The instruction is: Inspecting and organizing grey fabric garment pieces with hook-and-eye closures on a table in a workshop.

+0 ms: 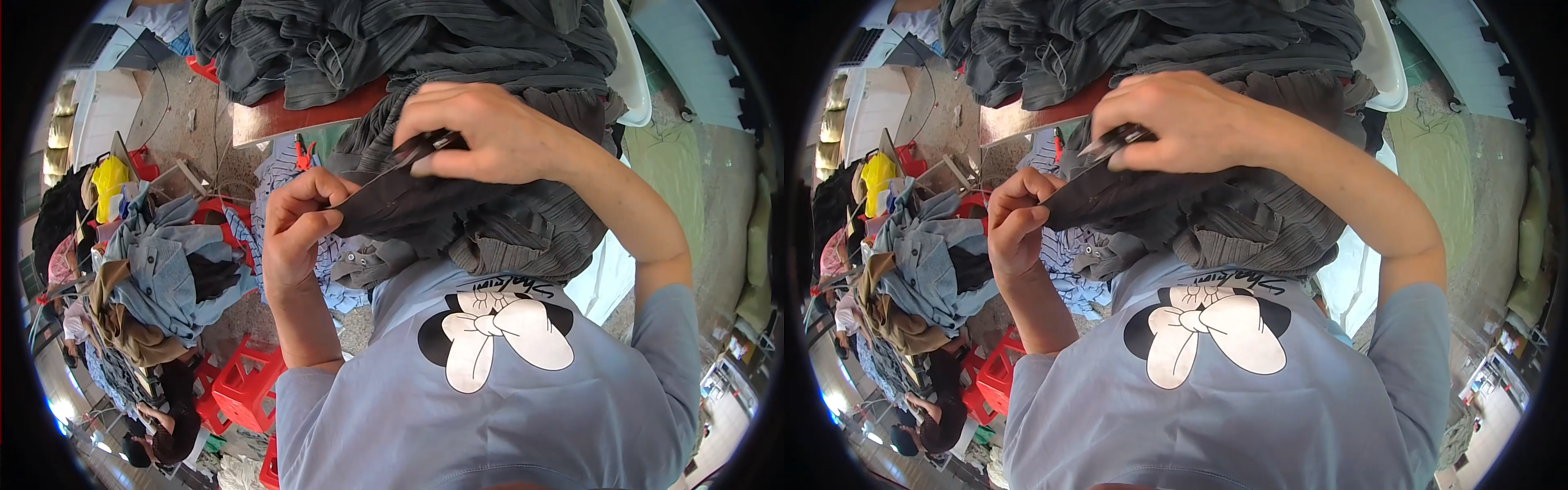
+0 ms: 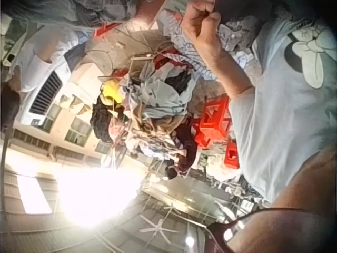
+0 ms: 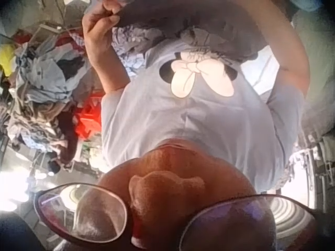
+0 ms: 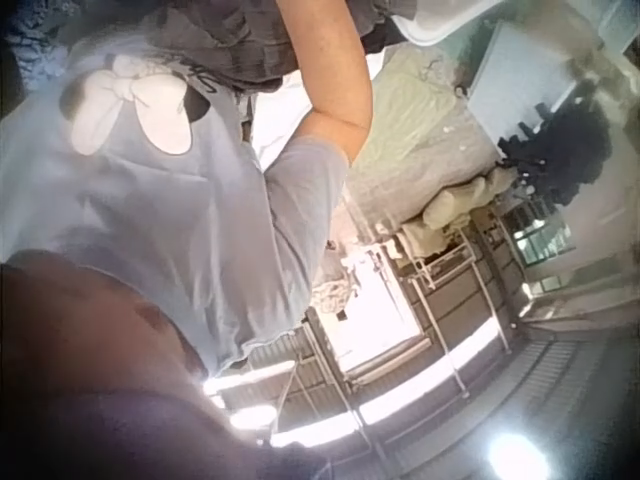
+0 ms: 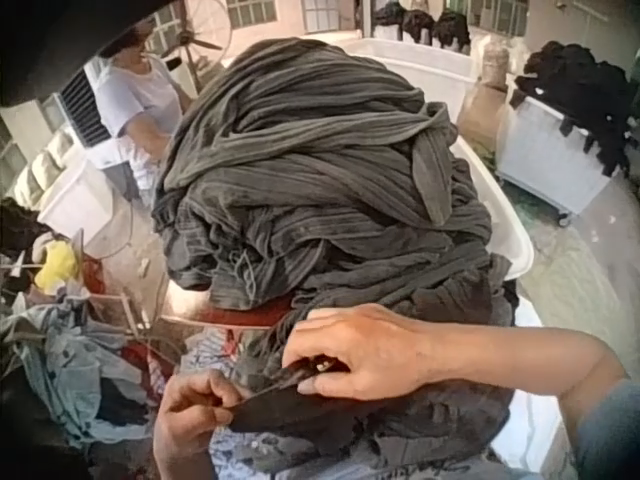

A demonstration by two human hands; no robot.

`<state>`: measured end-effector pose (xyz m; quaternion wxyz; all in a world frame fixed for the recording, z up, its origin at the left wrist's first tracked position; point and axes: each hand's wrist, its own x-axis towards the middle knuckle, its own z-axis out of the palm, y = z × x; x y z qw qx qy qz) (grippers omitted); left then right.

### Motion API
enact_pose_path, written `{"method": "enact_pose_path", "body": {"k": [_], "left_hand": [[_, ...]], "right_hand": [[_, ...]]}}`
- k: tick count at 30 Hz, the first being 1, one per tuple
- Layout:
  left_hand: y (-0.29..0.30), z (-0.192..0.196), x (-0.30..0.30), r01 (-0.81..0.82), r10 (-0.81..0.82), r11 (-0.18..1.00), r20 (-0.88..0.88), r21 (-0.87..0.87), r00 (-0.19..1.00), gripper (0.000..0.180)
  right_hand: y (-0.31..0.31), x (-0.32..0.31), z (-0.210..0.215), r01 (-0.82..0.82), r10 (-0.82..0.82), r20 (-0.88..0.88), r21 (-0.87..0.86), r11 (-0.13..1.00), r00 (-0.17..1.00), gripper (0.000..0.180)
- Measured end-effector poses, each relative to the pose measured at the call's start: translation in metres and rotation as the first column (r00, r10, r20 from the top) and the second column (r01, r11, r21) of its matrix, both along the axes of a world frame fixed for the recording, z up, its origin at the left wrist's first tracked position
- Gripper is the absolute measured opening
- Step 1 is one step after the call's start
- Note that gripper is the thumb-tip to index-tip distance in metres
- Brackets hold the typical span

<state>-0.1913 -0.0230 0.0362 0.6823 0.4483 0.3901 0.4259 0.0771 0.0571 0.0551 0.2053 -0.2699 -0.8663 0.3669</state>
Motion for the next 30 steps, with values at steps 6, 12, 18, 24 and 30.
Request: {"method": "enact_pose_path", "body": {"k": [6, 12, 18, 24, 30], "left_hand": [[0.015, 0.022, -0.014, 0.01, -0.004, 0.994, -0.051, 0.111, 0.999, 0.02], [0.029, 0.043, -0.041, -0.034, 0.036, 0.989, -0.013, 0.145, 0.999, 0.021], [0.043, 0.057, -0.043, -0.08, 0.1, 0.973, -0.086, 0.216, 0.991, 0.021], [0.05, 0.027, -0.031, -0.033, 0.058, 0.986, -0.15, 0.161, 0.987, 0.013], [0.059, -0.01, -0.011, -0.082, 0.09, 0.993, -0.098, 0.091, 0.991, 0.007]], "right_hand": [[0.021, -0.02, 0.019, -0.261, 0.27, -0.063, -0.532, 0.806, 0.961, 0.025], [0.033, 0.014, 0.021, -0.118, 0.336, 0.343, -0.524, 0.843, 0.877, 0.019], [0.033, 0.049, 0.014, 0.028, 0.085, 0.24, -0.433, 0.901, 0.967, 0.014], [0.039, 0.09, 0.068, 0.275, -0.297, -0.144, -0.156, 0.949, 0.944, 0.013], [0.037, 0.107, 0.031, 0.307, -0.403, -0.121, -0.466, 0.83, 0.907, 0.019]]}}
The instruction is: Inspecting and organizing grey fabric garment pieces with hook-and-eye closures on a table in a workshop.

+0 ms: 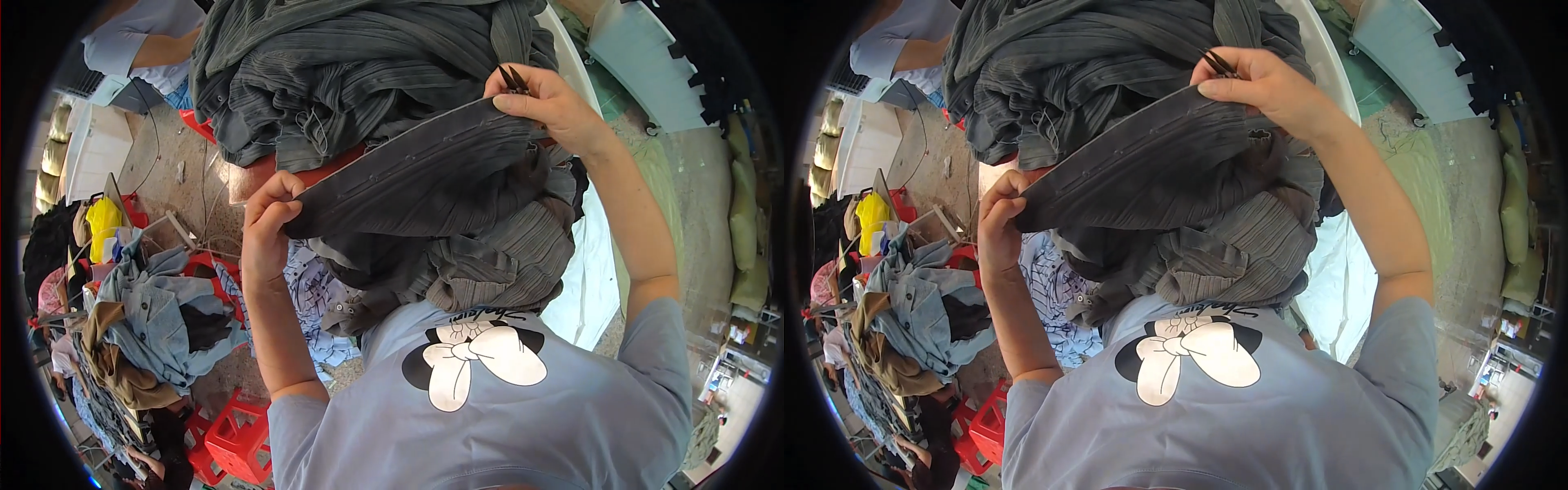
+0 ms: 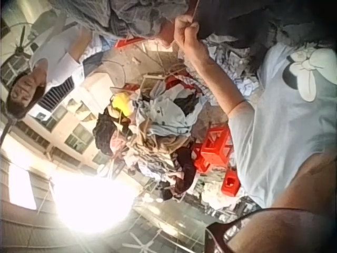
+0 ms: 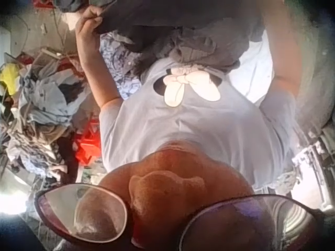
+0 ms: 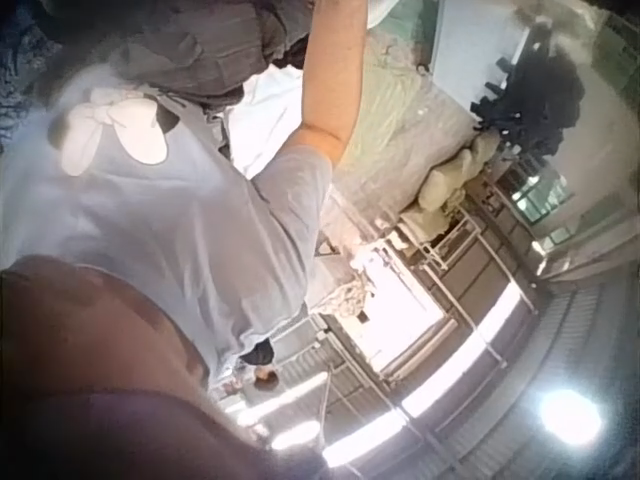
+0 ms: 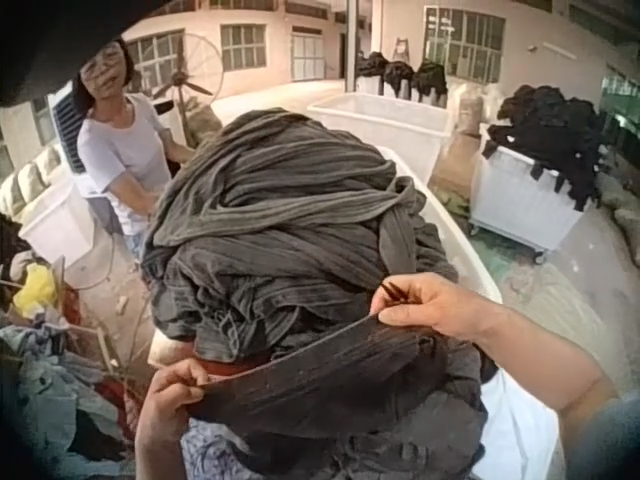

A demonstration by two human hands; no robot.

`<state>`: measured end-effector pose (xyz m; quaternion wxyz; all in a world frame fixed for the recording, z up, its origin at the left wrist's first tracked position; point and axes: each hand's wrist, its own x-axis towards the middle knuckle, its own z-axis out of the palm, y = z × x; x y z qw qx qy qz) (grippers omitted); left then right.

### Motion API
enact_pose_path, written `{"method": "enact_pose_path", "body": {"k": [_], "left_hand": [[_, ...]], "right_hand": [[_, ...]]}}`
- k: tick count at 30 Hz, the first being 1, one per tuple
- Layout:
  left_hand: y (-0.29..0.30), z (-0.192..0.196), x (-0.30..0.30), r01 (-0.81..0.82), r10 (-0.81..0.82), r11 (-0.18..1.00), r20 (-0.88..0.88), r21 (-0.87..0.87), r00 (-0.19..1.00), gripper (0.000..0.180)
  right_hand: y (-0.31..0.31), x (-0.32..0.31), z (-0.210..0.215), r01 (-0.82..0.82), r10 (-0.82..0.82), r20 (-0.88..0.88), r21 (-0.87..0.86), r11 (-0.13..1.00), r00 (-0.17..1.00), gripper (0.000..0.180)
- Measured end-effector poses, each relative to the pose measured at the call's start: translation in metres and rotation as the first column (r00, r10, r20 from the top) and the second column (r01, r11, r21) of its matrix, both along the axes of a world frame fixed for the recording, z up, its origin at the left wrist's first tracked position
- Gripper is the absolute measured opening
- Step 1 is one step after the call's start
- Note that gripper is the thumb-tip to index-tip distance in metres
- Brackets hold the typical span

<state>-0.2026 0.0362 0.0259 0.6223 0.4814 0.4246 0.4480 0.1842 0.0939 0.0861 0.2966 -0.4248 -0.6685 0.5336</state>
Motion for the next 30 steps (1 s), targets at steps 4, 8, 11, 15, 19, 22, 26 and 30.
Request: {"method": "enact_pose_path", "body": {"k": [4, 8, 11, 15, 19, 22, 26, 30], "left_hand": [[0.004, -0.022, 0.006, 0.001, -0.009, 0.993, -0.068, -0.117, 0.998, 0.004], [0.006, -0.029, 0.022, 0.008, 0.049, 0.996, -0.606, 0.091, 0.794, 0.015], [0.012, -0.02, 0.057, 0.023, 0.132, 0.967, -0.571, 0.255, 0.81, 0.033], [0.027, 0.002, 0.115, 0.168, -0.02, 0.904, -0.355, 0.392, 0.935, 0.048], [0.034, 0.009, 0.15, 0.377, -0.375, 0.926, 0.117, 0.003, 0.92, 0.044], [0.034, 0.004, 0.154, 0.388, -0.353, 0.921, 0.339, -0.038, 0.872, 0.039], [0.024, 0.013, 0.155, 0.271, -0.212, 0.957, 0.383, -0.105, 0.899, 0.035], [0.017, 0.017, 0.156, 0.19, -0.124, 0.974, 0.42, -0.12, 0.899, 0.036]], "right_hand": [[-0.012, 0.004, -0.009, 0.111, -0.114, -0.033, -0.078, 0.991, 0.993, 0.024], [-0.012, 0.004, -0.024, 0.065, -0.075, -0.133, -0.08, 0.995, 0.988, 0.042], [-0.018, 0.0, -0.013, 0.021, -0.032, -0.138, -0.084, 0.996, 0.99, 0.044], [-0.025, -0.014, -0.01, -0.045, 0.041, -0.22, -0.009, 0.999, 0.975, 0.046], [-0.027, -0.011, -0.007, -0.099, 0.099, -0.149, 0.002, 0.995, 0.984, 0.041], [-0.034, -0.007, -0.008, 0.081, -0.097, 0.067, 0.206, 0.975, 0.993, 0.036], [-0.055, -0.012, -0.007, 0.17, -0.478, 0.263, 0.707, 0.687, 0.838, 0.027], [-0.077, -0.02, -0.011, 0.197, -0.474, 0.259, 0.671, 0.715, 0.841, 0.02]]}}
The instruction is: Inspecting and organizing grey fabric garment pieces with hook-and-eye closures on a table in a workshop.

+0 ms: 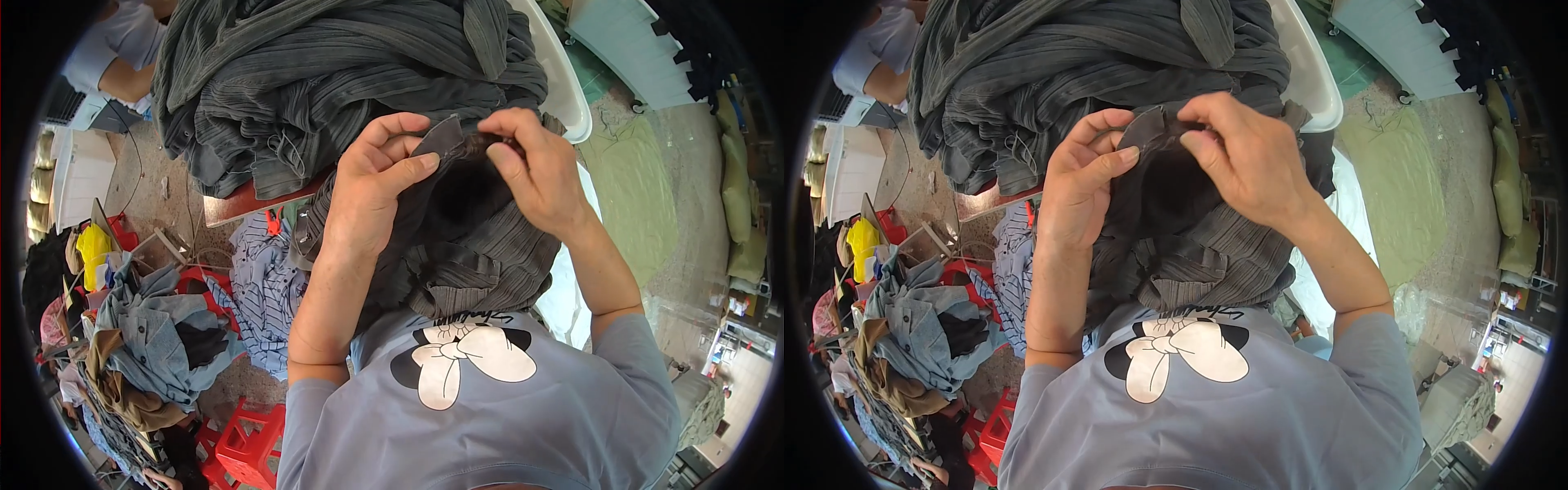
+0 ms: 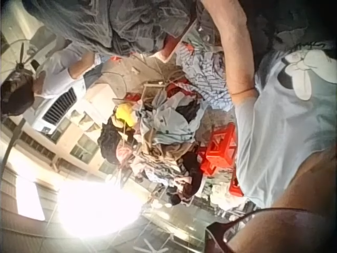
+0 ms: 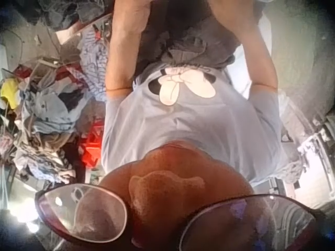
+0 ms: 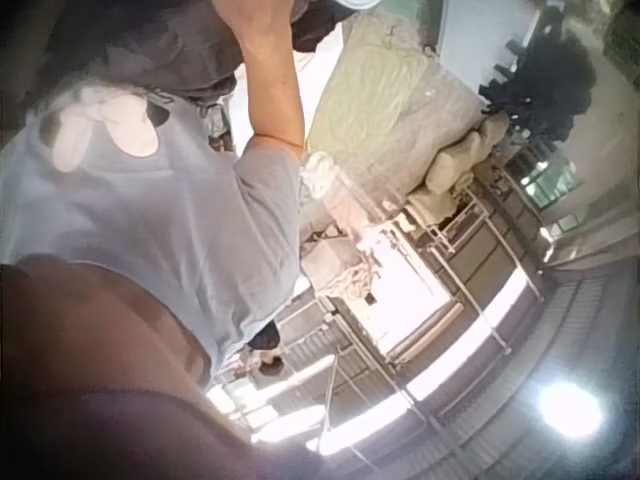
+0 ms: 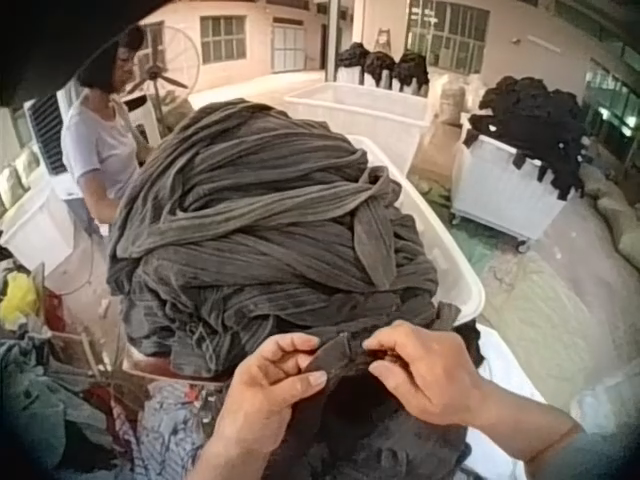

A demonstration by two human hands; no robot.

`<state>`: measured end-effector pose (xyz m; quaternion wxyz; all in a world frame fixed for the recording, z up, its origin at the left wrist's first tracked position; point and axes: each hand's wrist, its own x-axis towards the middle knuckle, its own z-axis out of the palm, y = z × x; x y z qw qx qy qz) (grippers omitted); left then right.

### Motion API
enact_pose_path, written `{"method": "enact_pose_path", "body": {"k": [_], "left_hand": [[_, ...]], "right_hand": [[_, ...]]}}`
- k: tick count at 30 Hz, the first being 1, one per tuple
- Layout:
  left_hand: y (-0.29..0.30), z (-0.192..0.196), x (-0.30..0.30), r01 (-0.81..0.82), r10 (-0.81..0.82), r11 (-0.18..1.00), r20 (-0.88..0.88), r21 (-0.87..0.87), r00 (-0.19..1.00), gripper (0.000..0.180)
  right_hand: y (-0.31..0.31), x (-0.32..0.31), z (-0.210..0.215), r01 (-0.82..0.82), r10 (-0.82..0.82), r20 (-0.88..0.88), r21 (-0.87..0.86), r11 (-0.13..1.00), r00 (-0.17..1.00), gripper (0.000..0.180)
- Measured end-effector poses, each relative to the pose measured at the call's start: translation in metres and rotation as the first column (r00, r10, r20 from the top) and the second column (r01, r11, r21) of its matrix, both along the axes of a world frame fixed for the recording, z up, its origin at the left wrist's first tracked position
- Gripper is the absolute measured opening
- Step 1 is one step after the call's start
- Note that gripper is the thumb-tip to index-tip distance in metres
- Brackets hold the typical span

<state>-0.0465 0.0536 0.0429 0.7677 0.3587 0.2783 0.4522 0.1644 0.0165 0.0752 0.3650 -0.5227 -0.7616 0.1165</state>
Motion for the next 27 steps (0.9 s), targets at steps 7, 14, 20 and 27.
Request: {"method": "enact_pose_path", "body": {"k": [7, 14, 20, 27], "left_hand": [[-0.009, 0.006, 0.008, -0.095, 0.095, 0.995, -0.055, 0.012, 0.994, 0.036], [-0.012, 0.008, 0.012, -0.121, 0.124, 0.992, -0.101, 0.031, 0.987, 0.038], [-0.013, 0.006, 0.014, -0.115, 0.115, 0.993, -0.095, 0.008, 0.989, 0.039], [-0.012, 0.003, 0.013, -0.102, 0.1, 0.995, -0.079, -0.018, 0.992, 0.036]], "right_hand": [[-0.007, -0.011, -0.01, -0.002, -0.013, 0.103, 0.149, 0.989, 0.995, 0.021], [-0.008, -0.014, -0.016, 0.007, -0.08, 0.231, 0.302, 0.953, 0.97, 0.021], [-0.006, -0.016, -0.019, 0.008, -0.069, 0.193, 0.298, 0.955, 0.979, 0.019], [-0.009, -0.005, -0.025, 0.065, -0.068, -0.183, -0.027, 0.998, 0.981, 0.016]]}}
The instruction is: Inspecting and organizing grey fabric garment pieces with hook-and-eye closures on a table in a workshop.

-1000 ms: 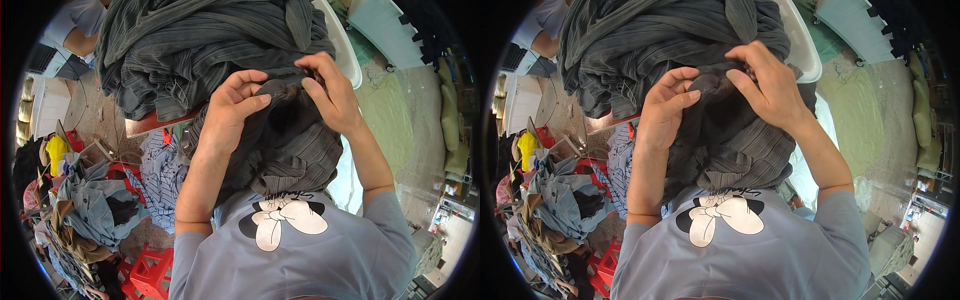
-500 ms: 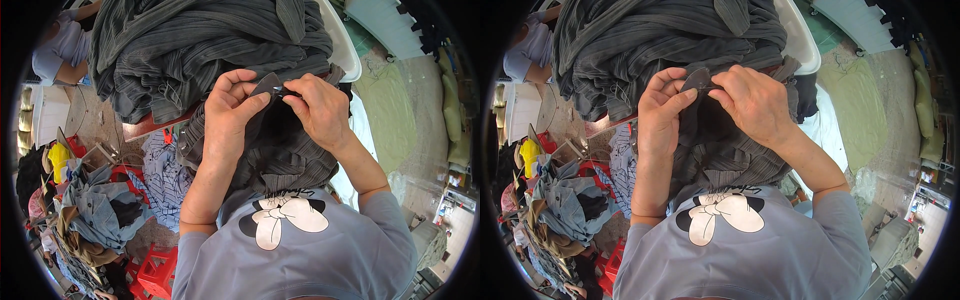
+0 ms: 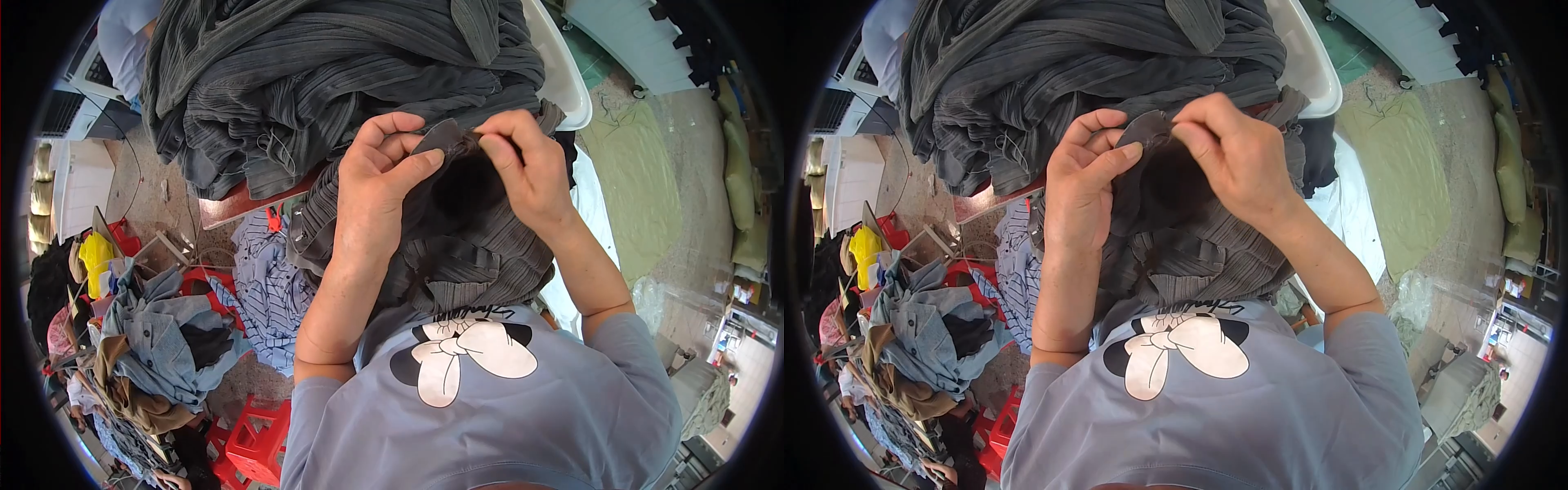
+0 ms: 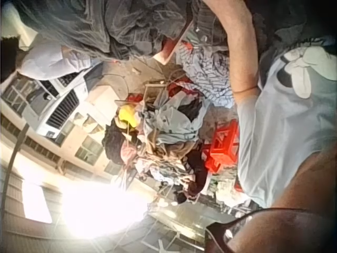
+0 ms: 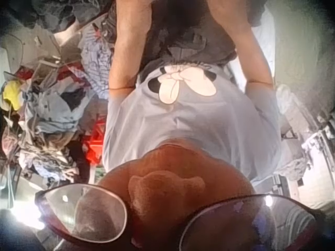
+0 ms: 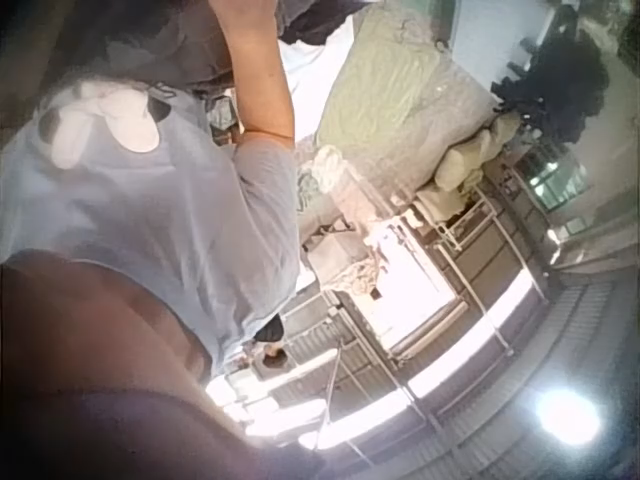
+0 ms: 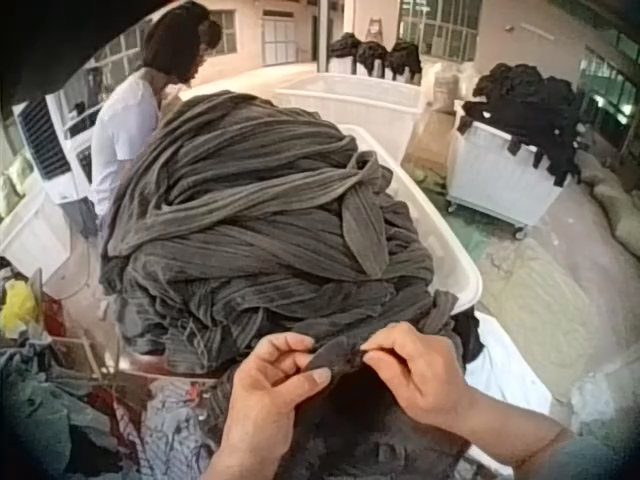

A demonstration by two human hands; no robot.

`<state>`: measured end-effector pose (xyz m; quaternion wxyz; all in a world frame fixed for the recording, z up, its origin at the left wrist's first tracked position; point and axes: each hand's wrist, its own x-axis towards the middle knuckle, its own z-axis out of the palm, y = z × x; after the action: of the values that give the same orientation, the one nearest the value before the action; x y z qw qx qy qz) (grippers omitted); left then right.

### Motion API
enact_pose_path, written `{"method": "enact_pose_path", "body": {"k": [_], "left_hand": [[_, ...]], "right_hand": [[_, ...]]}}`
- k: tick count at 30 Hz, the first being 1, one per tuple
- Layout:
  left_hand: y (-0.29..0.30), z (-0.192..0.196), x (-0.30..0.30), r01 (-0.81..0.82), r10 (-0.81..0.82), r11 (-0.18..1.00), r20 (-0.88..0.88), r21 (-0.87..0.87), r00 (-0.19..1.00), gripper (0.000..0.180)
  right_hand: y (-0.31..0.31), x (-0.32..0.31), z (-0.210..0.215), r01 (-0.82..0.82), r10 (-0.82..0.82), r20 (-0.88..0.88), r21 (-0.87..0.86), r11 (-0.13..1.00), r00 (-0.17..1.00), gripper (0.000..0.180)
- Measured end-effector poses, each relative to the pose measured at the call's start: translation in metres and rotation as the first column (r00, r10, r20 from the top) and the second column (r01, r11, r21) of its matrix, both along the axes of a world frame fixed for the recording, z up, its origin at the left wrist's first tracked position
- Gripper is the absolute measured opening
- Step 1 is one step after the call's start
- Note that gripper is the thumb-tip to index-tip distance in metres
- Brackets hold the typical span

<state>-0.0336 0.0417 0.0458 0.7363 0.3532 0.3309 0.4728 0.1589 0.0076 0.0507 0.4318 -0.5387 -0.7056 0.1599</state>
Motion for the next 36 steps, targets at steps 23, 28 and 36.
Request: {"method": "enact_pose_path", "body": {"k": [23, 28, 36], "left_hand": [[0.003, -0.006, -0.027, 0.123, -0.123, 0.992, 0.112, 0.006, 0.986, 0.055], [-0.003, -0.014, -0.031, 0.13, -0.124, 0.991, 0.184, -0.022, 0.975, 0.061], [-0.001, -0.017, -0.031, 0.193, -0.186, 0.98, 0.127, -0.042, 0.974, 0.05]], "right_hand": [[0.014, 0.006, -0.017, -0.149, -0.044, -0.497, -0.342, 0.928, 0.867, 0.022], [0.009, 0.008, -0.008, -0.533, -0.032, -0.797, -0.433, 0.727, 0.604, 0.029], [0.006, 0.002, -0.007, -0.475, -0.002, -0.8, -0.359, 0.803, 0.6, 0.029]]}}
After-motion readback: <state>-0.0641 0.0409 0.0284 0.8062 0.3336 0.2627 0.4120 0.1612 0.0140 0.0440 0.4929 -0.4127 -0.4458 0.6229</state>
